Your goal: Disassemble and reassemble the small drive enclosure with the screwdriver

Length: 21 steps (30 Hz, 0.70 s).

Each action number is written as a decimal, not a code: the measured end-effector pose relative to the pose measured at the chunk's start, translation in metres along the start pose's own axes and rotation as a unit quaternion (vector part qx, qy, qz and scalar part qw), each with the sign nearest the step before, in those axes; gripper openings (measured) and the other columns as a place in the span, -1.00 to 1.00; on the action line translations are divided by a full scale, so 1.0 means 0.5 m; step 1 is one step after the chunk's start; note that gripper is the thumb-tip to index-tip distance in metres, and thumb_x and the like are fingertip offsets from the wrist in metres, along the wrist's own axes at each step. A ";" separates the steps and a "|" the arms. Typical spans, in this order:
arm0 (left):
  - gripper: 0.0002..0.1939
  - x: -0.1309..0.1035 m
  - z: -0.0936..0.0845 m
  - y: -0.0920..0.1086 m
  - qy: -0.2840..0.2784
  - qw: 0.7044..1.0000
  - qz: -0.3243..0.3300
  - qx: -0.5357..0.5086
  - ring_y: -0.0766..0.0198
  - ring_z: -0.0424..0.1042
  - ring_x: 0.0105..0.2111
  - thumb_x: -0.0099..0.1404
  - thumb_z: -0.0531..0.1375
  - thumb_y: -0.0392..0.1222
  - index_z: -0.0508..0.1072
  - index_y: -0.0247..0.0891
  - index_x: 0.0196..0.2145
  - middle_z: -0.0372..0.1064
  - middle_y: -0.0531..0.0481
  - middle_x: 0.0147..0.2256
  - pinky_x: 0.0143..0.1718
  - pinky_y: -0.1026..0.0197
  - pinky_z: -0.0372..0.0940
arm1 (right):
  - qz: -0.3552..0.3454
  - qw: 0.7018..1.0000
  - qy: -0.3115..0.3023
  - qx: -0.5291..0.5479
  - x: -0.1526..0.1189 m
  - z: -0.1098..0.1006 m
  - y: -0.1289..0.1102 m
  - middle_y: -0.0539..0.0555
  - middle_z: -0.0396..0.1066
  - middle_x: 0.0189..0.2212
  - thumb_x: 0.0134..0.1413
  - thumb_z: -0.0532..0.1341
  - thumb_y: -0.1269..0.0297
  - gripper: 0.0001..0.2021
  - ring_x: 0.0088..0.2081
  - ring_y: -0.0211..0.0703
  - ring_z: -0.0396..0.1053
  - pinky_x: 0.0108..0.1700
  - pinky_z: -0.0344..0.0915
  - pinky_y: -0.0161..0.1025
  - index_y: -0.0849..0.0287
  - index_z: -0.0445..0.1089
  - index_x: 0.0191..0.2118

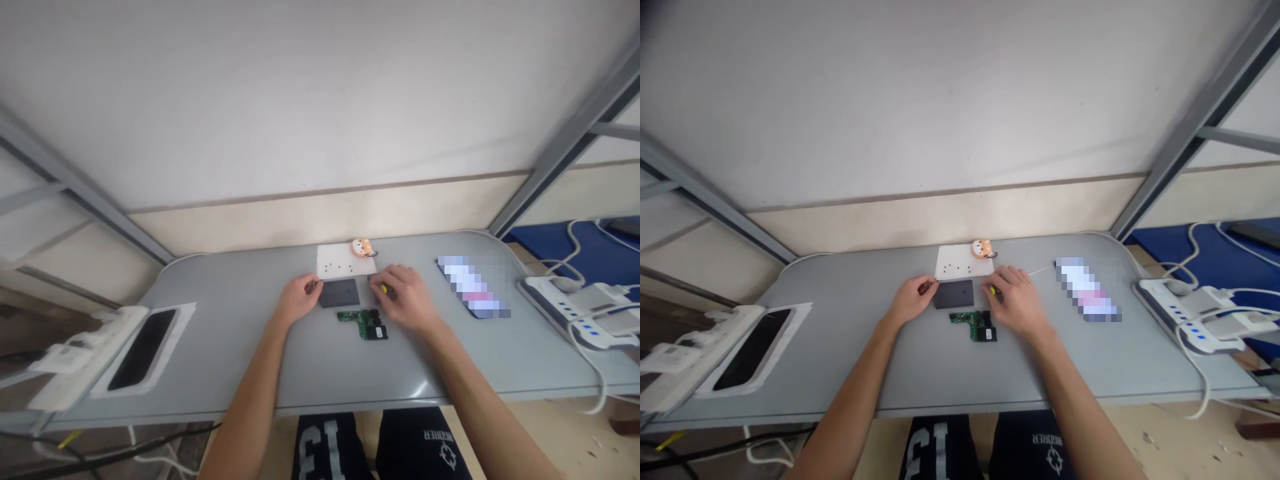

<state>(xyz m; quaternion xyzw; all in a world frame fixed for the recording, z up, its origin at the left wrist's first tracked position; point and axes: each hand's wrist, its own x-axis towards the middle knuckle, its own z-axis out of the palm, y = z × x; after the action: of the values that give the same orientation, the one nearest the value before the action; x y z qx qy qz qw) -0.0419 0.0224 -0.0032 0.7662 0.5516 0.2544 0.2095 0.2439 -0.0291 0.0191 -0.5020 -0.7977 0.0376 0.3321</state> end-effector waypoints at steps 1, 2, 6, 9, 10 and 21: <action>-0.71 0.000 0.000 0.000 0.000 1.000 -0.001 0.000 0.28 0.22 -0.49 0.39 0.10 -0.01 0.44 -0.22 -0.40 0.27 0.07 -0.52 -0.40 0.24 0.08 | -0.021 1.000 -0.010 -0.005 -0.023 -0.003 -0.010 0.14 0.50 -0.24 0.35 0.11 0.26 -0.82 -0.20 0.00 0.38 -0.13 0.22 -0.04 0.08 0.47 -0.20; -0.70 0.001 0.001 -0.001 0.000 1.000 -0.001 0.000 0.28 0.22 -0.48 0.40 0.09 -0.01 0.44 -0.22 -0.40 0.28 0.06 -0.51 -0.40 0.24 0.08 | -0.040 0.999 -0.021 -0.011 -0.048 -0.006 -0.017 0.15 0.50 -0.24 0.35 0.11 0.27 -0.81 -0.22 0.00 0.38 -0.16 0.23 -0.04 0.08 0.48 -0.18; -0.59 0.006 0.006 -0.007 0.017 1.000 0.001 0.015 0.28 0.18 -0.50 0.45 0.02 0.02 0.38 -0.23 -0.47 0.25 0.05 -0.54 -0.41 0.22 0.03 | -0.106 0.992 -0.073 0.002 -0.143 -0.011 -0.024 0.16 0.52 -0.15 0.33 0.15 0.29 -0.78 -0.20 -0.01 0.44 -0.14 0.34 -0.03 0.02 0.50 -0.02; -0.58 0.008 0.009 -0.009 0.030 0.999 0.000 0.026 0.29 0.13 -0.52 0.46 0.02 0.02 0.32 -0.22 -0.51 0.20 0.06 -0.56 -0.42 0.21 0.00 | -0.119 0.990 -0.079 0.002 -0.175 -0.014 -0.023 0.20 0.48 0.05 0.31 0.19 0.26 -0.66 -0.09 0.04 0.48 -0.07 0.41 0.03 -0.03 0.43 0.15; -0.58 0.009 0.009 -0.009 0.031 0.999 0.001 0.028 0.29 0.13 -0.52 0.46 0.02 0.02 0.31 -0.22 -0.51 0.19 0.06 -0.56 -0.41 0.21 0.00 | -0.117 0.990 -0.081 0.001 -0.177 -0.015 -0.023 0.22 0.45 0.11 0.30 0.20 0.24 -0.63 -0.05 0.06 0.48 -0.05 0.42 0.05 -0.03 0.40 0.19; -0.58 0.006 0.004 -0.005 0.025 0.999 0.004 0.044 0.30 0.12 -0.54 0.47 0.02 0.00 0.29 -0.21 -0.52 0.20 0.07 -0.57 -0.43 0.21 -0.01 | -0.063 0.987 -0.151 0.001 -0.145 -0.008 -0.039 0.28 0.26 0.31 0.27 0.23 0.10 -0.63 0.00 0.17 0.49 0.00 0.47 0.17 0.07 0.38 0.13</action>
<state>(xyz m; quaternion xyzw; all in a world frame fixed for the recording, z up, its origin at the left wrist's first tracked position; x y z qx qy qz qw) -0.0416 0.0259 -0.0058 0.7705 0.5640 0.2500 0.1604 0.2511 -0.0995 -0.0059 -0.4389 -0.8688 0.0923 0.2101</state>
